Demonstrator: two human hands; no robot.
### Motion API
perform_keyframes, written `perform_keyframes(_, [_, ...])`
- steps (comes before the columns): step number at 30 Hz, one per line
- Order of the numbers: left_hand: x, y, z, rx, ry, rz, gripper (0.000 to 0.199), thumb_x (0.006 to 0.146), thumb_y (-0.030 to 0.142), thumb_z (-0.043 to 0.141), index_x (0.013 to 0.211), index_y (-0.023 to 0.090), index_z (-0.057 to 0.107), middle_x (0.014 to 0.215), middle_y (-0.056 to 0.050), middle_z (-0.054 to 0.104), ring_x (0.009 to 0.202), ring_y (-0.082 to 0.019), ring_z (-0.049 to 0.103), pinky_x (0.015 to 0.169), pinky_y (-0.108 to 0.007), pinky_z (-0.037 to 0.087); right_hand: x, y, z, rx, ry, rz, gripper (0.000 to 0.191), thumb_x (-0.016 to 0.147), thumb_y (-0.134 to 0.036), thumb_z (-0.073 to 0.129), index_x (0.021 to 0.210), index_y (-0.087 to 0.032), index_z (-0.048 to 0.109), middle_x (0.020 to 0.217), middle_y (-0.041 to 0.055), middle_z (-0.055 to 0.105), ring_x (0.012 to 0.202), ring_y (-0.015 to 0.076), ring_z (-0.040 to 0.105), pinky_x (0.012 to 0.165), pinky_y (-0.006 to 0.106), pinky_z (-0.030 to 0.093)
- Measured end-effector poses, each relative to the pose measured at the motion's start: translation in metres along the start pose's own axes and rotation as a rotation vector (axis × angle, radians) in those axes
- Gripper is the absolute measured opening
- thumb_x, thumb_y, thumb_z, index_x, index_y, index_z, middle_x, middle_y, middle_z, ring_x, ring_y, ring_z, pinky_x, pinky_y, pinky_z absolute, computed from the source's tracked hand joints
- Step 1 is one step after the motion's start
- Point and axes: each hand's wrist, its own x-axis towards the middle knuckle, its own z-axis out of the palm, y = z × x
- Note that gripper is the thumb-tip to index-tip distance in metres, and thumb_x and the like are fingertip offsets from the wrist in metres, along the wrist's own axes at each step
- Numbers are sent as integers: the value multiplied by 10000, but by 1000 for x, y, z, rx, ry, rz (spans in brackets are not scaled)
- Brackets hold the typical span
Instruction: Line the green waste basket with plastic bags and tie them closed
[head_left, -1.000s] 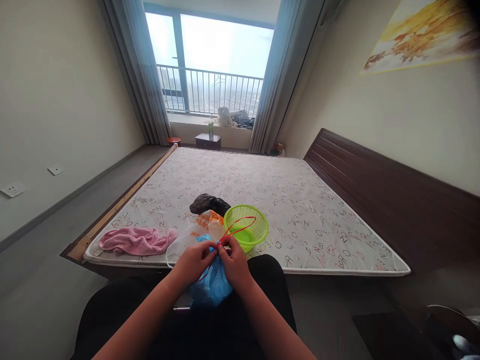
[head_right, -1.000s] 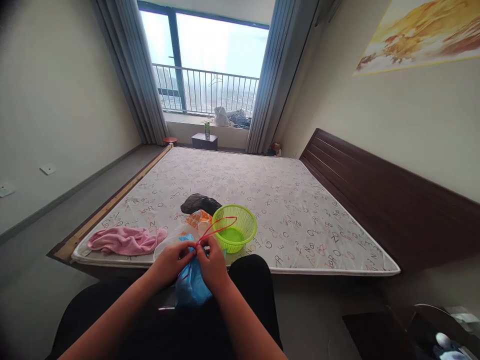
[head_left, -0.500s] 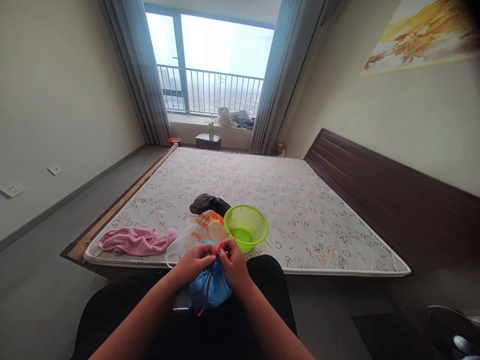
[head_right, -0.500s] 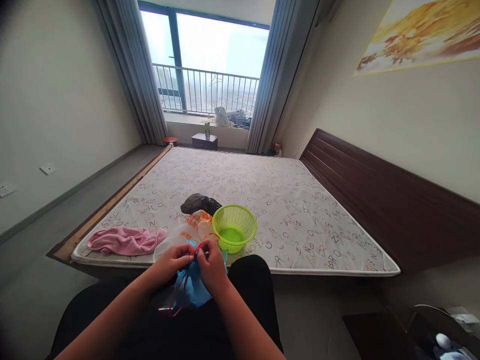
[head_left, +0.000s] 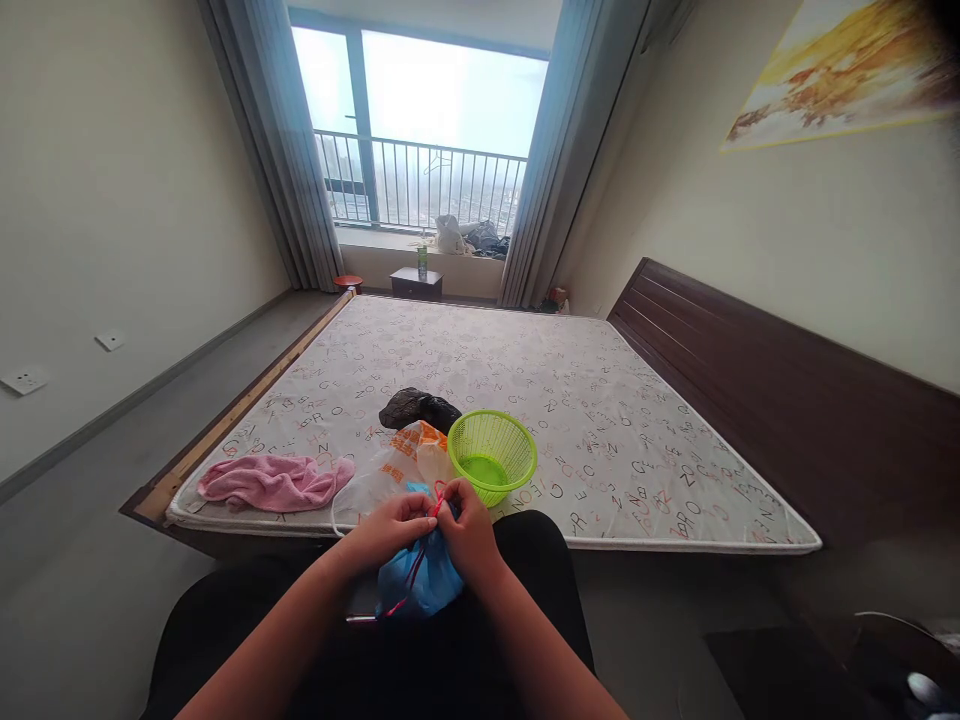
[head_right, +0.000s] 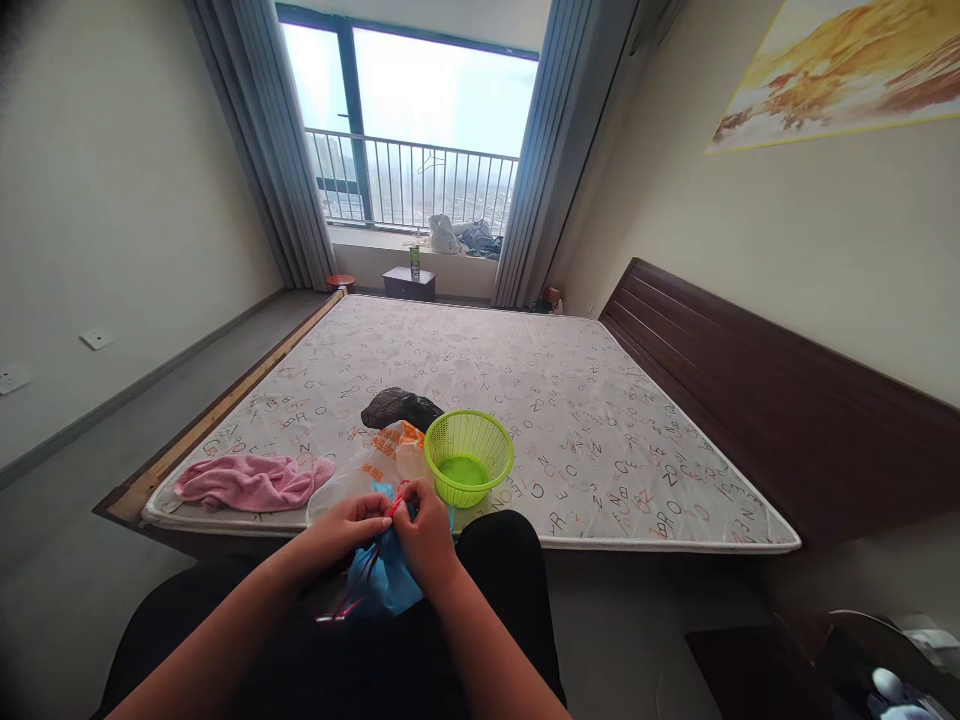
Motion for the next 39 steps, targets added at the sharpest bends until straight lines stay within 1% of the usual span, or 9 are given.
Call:
perform_keyframes(6, [5, -14, -2, -47, -23, -38, 458, 739, 608, 724, 867, 180, 621, 725, 35, 536, 648, -114, 440, 592, -237, 340, 1, 3, 0, -27, -19, 11, 25, 790, -230, 565, 811, -228, 554, 757, -19, 605, 707, 163, 553, 684, 288, 461])
perform_keyframes(10, [5, -13, -2, -79, -29, -49, 455, 741, 600, 743, 827, 174, 608, 689, 51, 500, 607, -96, 396, 550, -225, 306, 1, 5, 1, -22, -29, 25, 23, 795, -232, 565, 812, -227, 550, 742, -26, 584, 676, 156, 531, 657, 282, 443])
perform_keyframes(14, [3, -10, 0, -63, -23, -72, 468, 747, 618, 732, 817, 176, 597, 642, 67, 449, 571, -87, 357, 534, -228, 274, 0, 7, 1, -23, -31, 21, 25, 786, -224, 558, 807, -226, 543, 732, -32, 562, 669, 151, 516, 652, 278, 426])
perform_keyframes(18, [3, -12, 3, -48, -4, -95, 472, 767, 636, 707, 848, 184, 598, 637, 67, 440, 562, -89, 360, 534, -236, 275, 0, 9, 0, -23, -24, 28, 32, 777, -224, 558, 801, -227, 536, 727, -35, 549, 662, 148, 505, 652, 277, 422])
perform_keyframes(21, [6, -15, 4, -50, -4, -106, 495, 749, 650, 713, 843, 183, 580, 633, 69, 424, 558, -87, 354, 529, -241, 269, 0, 11, -1, -10, -23, 36, 35, 771, -231, 554, 798, -228, 532, 725, -34, 543, 661, 149, 500, 644, 276, 417])
perform_keyframes(24, [9, -21, 6, -104, -25, -92, 511, 740, 648, 732, 839, 178, 558, 639, 73, 419, 559, -81, 347, 528, -239, 261, 0, 13, -1, 14, -27, 52, 37, 771, -242, 549, 792, -228, 522, 722, -34, 536, 659, 148, 491, 642, 276, 410])
perform_keyframes(27, [12, -33, 7, -160, -33, -75, 510, 752, 643, 734, 846, 175, 554, 639, 72, 437, 564, -84, 362, 534, -244, 261, -1, 14, 0, 44, -25, 67, 38, 771, -249, 542, 787, -227, 515, 728, -31, 538, 664, 149, 488, 649, 277, 409])
perform_keyframes(32, [19, -50, 12, -242, -40, -68, 515, 759, 663, 726, 825, 194, 523, 568, 89, 412, 529, -85, 357, 532, -255, 254, -2, 17, 0, 68, -11, 76, 41, 760, -250, 547, 781, -226, 521, 735, -27, 549, 680, 155, 503, 668, 281, 423])
perform_keyframes(39, [24, -52, 16, -305, -22, -92, 566, 688, 691, 773, 805, 202, 513, 536, 97, 406, 507, -80, 351, 530, -252, 260, -2, 24, 2, 72, -5, 88, 39, 762, -253, 536, 786, -229, 518, 752, -21, 560, 701, 161, 513, 692, 285, 432])
